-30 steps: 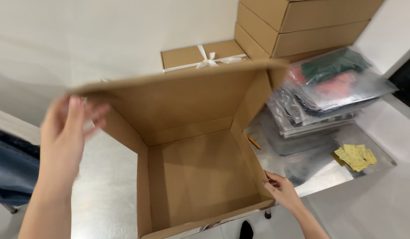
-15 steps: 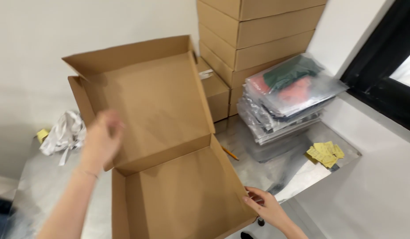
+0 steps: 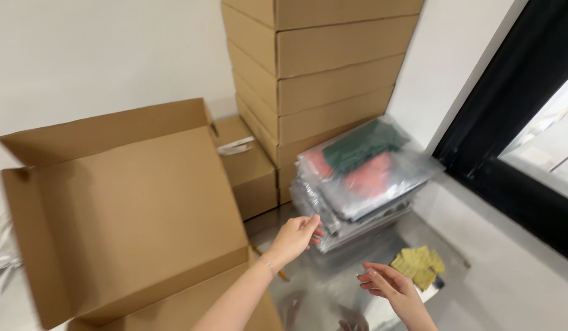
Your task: Packing clothes into cardboard boxes, labeling them with sticky notes, and tying them with white ribbons
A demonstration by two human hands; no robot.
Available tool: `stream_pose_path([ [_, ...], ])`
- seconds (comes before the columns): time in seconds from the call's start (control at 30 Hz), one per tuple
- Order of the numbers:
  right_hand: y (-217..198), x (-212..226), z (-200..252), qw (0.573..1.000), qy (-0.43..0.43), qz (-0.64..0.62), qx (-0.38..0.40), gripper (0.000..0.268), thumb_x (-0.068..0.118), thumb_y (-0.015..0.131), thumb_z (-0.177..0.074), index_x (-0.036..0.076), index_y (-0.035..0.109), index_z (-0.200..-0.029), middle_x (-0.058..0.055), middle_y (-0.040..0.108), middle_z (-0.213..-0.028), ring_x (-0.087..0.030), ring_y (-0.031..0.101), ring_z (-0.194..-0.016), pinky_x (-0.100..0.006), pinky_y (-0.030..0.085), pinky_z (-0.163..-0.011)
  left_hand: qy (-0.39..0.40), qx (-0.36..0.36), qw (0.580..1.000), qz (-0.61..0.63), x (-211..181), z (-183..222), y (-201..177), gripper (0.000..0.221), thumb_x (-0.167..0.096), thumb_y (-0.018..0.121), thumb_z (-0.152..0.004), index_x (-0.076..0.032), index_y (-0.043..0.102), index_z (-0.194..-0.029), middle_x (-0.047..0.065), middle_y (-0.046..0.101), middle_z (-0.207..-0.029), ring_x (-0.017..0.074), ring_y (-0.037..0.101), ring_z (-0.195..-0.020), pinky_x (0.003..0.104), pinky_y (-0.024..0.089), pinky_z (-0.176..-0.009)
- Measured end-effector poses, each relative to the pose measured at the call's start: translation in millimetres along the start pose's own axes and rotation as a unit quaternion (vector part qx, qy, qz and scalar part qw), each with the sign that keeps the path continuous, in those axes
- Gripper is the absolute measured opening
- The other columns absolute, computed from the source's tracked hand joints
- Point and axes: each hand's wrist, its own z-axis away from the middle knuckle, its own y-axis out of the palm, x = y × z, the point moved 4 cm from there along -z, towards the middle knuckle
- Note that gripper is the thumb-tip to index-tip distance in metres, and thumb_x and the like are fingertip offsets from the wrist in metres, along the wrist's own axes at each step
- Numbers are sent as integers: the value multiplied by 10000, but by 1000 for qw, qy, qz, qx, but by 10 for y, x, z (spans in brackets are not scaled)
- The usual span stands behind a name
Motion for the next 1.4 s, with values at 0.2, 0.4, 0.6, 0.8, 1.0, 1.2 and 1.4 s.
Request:
stream_pose_path([
  [0.2, -734, -151, -581, 997, 6, -66, -46, 411, 121, 645, -989, -111, 781, -1299, -354, 844, -1062, -429, 793, -965, -464, 599, -891, -41, -84, 994, -54, -338, -763, 214, 562, -622, 434, -1013, -138, 646, -823, 45, 769, -828, 215, 737, -739, 340, 524, -734],
  [0.4, -971, 107, -510, 986, 104, -70, -111, 370, 110, 649, -1041, -122, 786, -1294, -348, 814, -1105, -443, 747, -1005, -485, 563, -977, -18, -161, 985, 52, -474, -939, 110, 458, -493, 622, -1001, -165, 477, -715, 16, 544, -617, 165, 540, -616, 316, 419, -682],
  [0.6, -976, 257, -681, 990, 79, -84, -86, 396, 125, 621, -1044, -152, 772, -1284, -369, 808, -1086, -465, 749, -1010, -505, 570, -952, 56, -104, 908, 403, -1359, -613, -20, 276, -321, 666, -944, -147, 629, -1155, -15, 572, -1253, 140, 517, -1181, 341, 466, -1019],
  [0.8, -743, -136, -1228, 959, 88, -265, 43, 551, 254, 323, -1106, -123, 508, -1465, -488, 584, -1317, -611, 546, -1167, -638, 404, -1037, 44, -30, 851, 522, -1687, 222, -318, 353, -397, 662, -913, -102, 645, -1107, 41, 642, -1062, 208, 627, -1046, 383, 473, -991],
  [1.0, -23, 9, -1021, 842, 116, -408, 333, 742, 557, 306, -1073, -2, 377, -1556, -390, 430, -1538, -547, 391, -1393, -637, 257, -1182, -106, -178, 776, 596, -1605, 1469, -675, 647, -409, 554, -888, 34, 658, -1349, 235, 690, -1259, 379, 633, -1120, 500, 484, -1071],
  [1.2, 987, 697, -9, 822, 178, -359, 403, 697, 436, 417, -1012, 52, 450, -1593, -252, 509, -1580, -436, 453, -1435, -573, 289, -1180, -185, -362, 754, 516, 1609, 2603, -1456, 307, -238, 646, -896, 61, 656, -964, 250, 604, -790, 384, 576, -709, 516, 470, -672],
  [1.4, 1829, -74, 314, 917, 211, -147, 304, 500, -140, 604, -918, -139, 631, -1418, -337, 729, -1364, -439, 650, -1234, -503, 452, -1087, -224, -371, 737, 519, 2907, 3650, -1778, 546, 198, 452, -825, 193, 651, -1333, 415, 663, -1181, 505, 595, -1116, 482, 406, -1035],
])
